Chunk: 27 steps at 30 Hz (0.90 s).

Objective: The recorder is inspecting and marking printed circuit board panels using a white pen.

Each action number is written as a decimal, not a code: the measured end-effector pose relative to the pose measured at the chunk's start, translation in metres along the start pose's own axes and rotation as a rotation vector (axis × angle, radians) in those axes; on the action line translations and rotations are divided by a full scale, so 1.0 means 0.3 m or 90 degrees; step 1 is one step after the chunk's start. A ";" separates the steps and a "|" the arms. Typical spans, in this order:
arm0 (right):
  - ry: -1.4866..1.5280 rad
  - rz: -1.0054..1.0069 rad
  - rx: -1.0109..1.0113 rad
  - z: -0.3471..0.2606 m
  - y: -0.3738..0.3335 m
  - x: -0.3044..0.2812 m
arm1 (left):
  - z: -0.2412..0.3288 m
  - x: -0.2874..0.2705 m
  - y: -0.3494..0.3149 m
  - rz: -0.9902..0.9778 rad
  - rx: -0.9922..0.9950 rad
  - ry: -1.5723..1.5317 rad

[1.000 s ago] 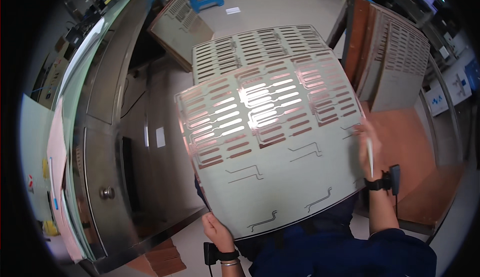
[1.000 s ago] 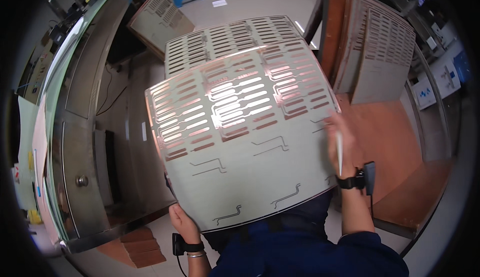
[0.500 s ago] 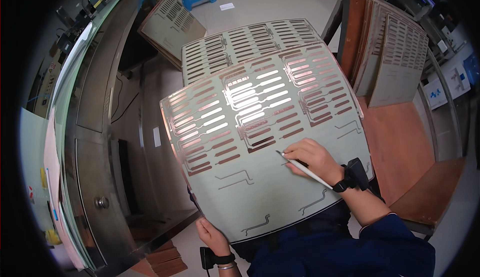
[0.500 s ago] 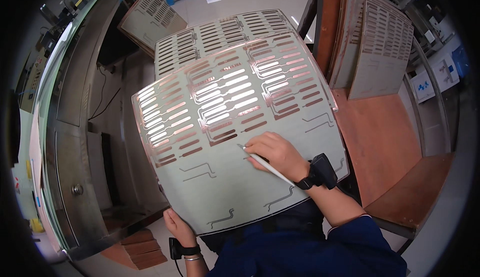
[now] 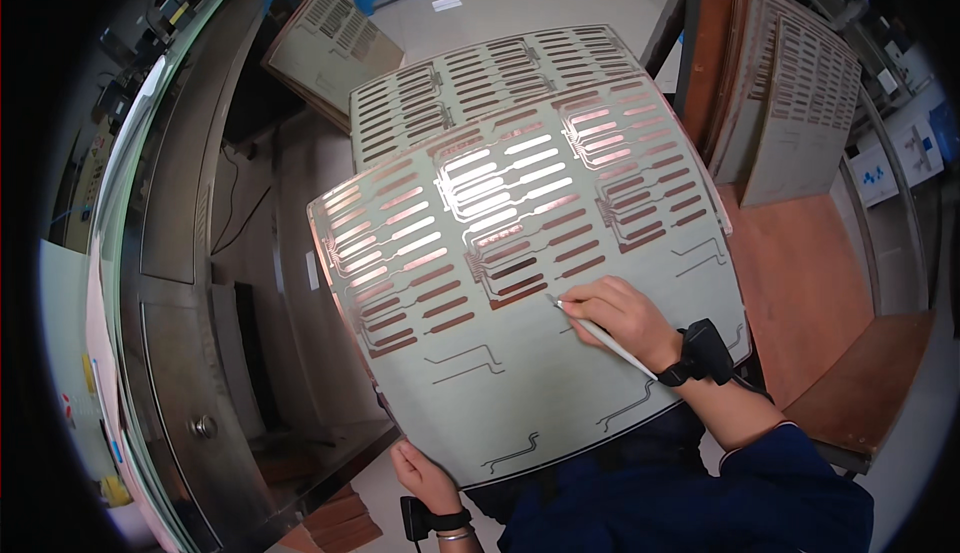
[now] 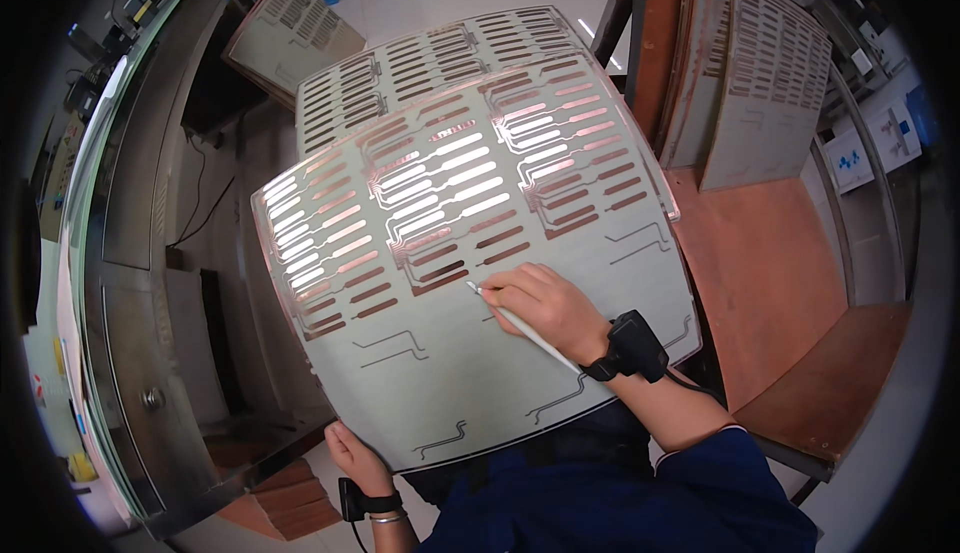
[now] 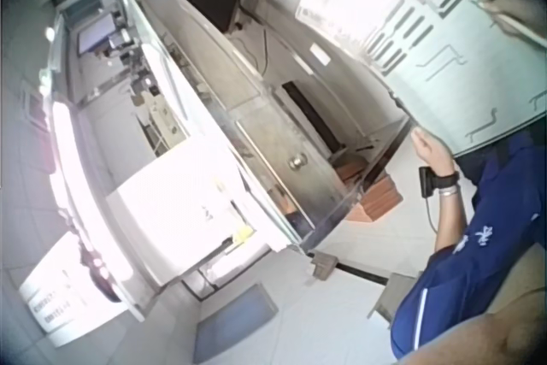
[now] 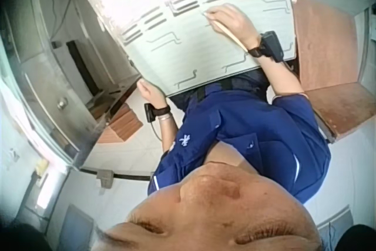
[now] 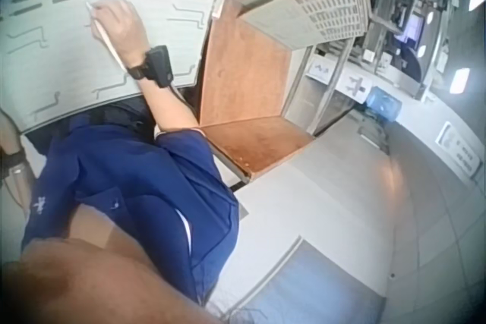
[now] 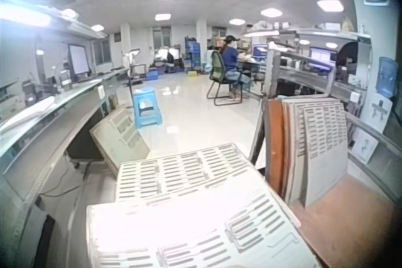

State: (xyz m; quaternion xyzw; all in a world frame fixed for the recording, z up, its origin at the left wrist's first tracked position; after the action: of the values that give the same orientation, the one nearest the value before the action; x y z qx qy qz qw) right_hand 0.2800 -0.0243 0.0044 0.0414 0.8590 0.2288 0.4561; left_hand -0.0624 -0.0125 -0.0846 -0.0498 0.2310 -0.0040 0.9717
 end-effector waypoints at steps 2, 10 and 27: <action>-0.006 -0.001 0.006 0.003 0.001 -0.001 | 0.002 0.001 0.005 -0.004 0.002 0.014; 0.083 0.079 0.061 0.087 0.026 -0.049 | -0.038 0.000 -0.009 0.014 -0.007 0.027; 0.042 0.087 0.063 0.106 0.054 -0.055 | -0.001 -0.005 -0.001 0.032 0.005 0.037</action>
State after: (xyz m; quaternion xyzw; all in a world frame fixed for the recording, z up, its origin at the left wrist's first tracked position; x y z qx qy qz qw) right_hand 0.3127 -0.0032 0.0088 0.1146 0.8788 0.2180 0.4087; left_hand -0.0640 -0.0128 -0.0842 -0.0401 0.2604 0.0178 0.9645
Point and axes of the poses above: each hand's wrist, its own y-axis towards the middle knuckle, its own x-axis out of the palm, z = x × y, the point moved 8 cm from there along y, towards the middle knuckle, and after that the axes turned 10 degrees about -z, right-handed, at the moved point
